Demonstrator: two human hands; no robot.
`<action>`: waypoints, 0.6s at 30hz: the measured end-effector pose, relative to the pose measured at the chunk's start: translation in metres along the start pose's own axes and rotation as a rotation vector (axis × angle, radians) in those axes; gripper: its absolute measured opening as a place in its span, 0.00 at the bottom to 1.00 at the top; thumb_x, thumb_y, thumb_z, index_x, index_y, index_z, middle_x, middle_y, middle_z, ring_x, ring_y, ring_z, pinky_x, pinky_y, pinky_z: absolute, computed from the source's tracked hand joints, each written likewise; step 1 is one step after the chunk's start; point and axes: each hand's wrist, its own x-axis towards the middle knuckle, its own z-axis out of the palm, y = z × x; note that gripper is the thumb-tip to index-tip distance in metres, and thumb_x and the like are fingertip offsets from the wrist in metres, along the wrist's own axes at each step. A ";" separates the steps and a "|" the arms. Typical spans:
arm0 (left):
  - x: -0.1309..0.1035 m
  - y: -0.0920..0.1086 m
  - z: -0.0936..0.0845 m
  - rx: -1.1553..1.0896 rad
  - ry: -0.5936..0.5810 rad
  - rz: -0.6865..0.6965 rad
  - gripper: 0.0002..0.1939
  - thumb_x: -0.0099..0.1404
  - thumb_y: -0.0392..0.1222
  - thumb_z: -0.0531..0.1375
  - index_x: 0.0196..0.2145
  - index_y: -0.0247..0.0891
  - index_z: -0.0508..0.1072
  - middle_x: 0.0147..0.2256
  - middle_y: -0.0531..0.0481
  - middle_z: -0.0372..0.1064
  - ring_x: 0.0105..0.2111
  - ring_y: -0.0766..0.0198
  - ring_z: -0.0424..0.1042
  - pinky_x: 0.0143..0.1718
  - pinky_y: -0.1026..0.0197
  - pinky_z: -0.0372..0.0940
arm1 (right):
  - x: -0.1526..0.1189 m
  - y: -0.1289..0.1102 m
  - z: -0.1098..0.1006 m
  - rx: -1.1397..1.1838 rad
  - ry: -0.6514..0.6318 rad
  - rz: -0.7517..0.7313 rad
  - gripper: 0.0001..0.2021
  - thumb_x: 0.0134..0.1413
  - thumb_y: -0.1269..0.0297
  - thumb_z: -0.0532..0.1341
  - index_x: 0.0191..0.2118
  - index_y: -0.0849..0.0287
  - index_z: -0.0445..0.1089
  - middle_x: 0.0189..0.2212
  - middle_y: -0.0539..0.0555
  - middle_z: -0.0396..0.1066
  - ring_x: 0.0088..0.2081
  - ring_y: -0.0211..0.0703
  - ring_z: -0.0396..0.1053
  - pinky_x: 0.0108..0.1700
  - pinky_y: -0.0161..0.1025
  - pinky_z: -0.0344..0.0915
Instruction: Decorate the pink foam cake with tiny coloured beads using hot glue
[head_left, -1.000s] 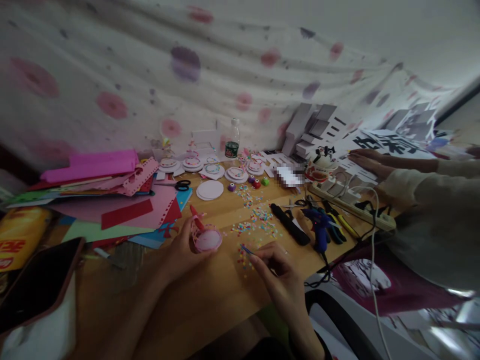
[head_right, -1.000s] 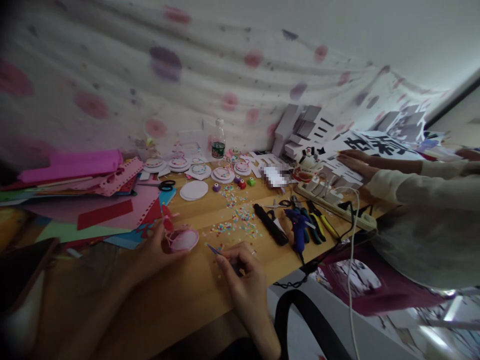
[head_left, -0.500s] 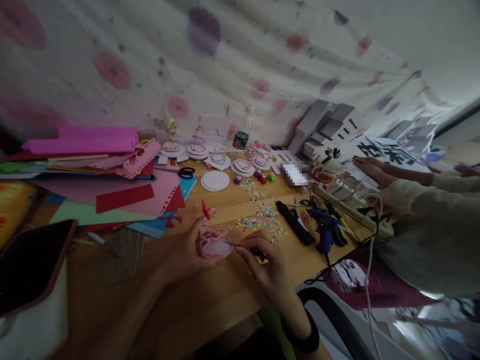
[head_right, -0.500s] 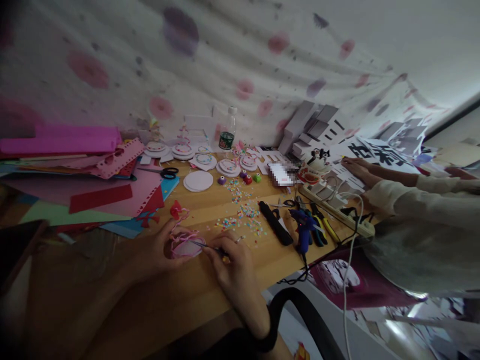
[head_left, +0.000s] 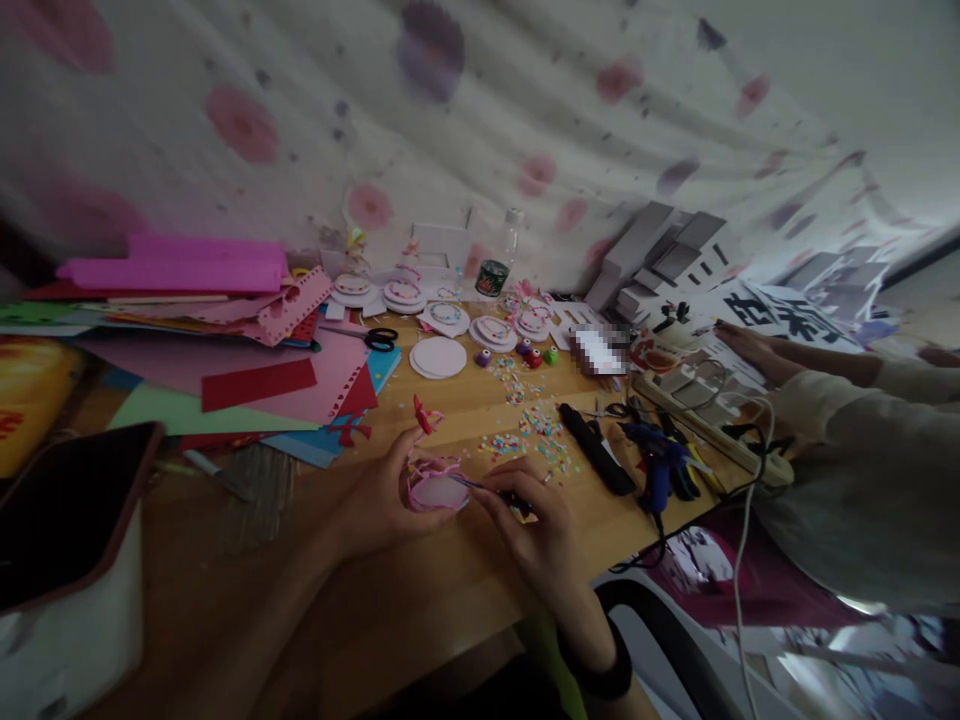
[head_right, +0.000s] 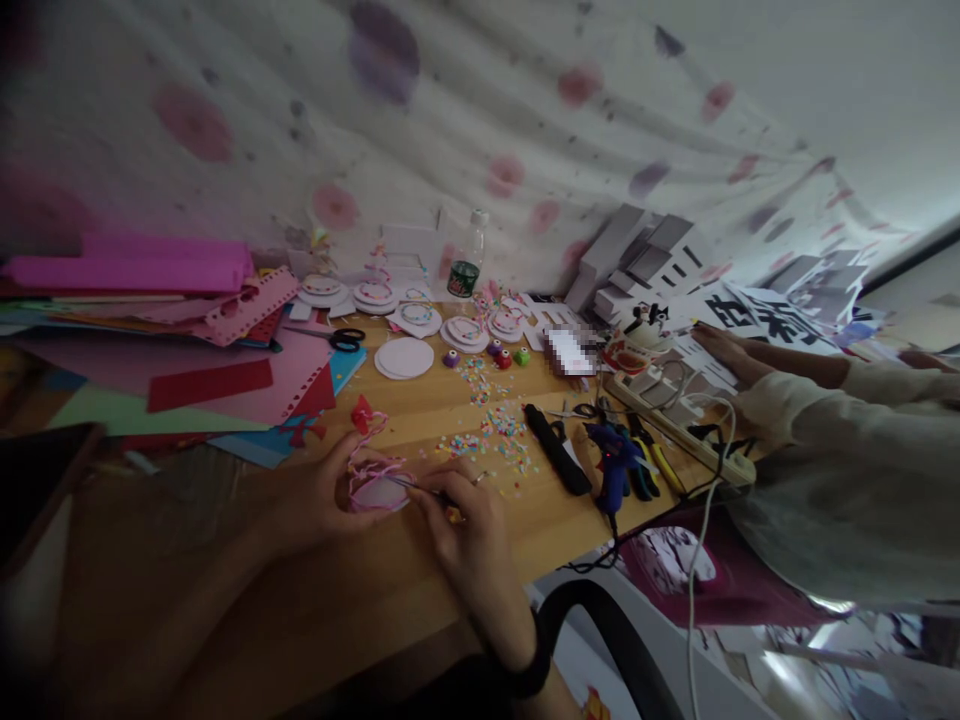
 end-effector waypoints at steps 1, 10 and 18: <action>0.000 0.000 0.000 0.002 -0.004 0.000 0.46 0.49 0.45 0.69 0.61 0.40 0.54 0.49 0.43 0.75 0.48 0.54 0.77 0.49 0.52 0.71 | 0.000 0.000 0.000 -0.004 -0.003 0.000 0.05 0.58 0.74 0.66 0.34 0.57 0.75 0.30 0.53 0.75 0.32 0.41 0.73 0.33 0.35 0.68; -0.003 0.012 -0.001 0.046 0.019 -0.009 0.43 0.47 0.46 0.69 0.58 0.38 0.56 0.48 0.41 0.76 0.47 0.50 0.78 0.46 0.52 0.73 | 0.002 -0.001 0.001 -0.044 -0.009 0.023 0.05 0.61 0.68 0.64 0.33 0.56 0.75 0.30 0.54 0.75 0.33 0.44 0.74 0.32 0.39 0.69; -0.002 0.005 0.000 0.042 0.024 0.019 0.39 0.47 0.46 0.68 0.55 0.37 0.60 0.48 0.40 0.76 0.47 0.51 0.77 0.46 0.53 0.72 | 0.004 -0.003 0.002 -0.057 -0.004 0.005 0.05 0.60 0.73 0.64 0.33 0.57 0.74 0.30 0.53 0.74 0.31 0.41 0.72 0.30 0.35 0.68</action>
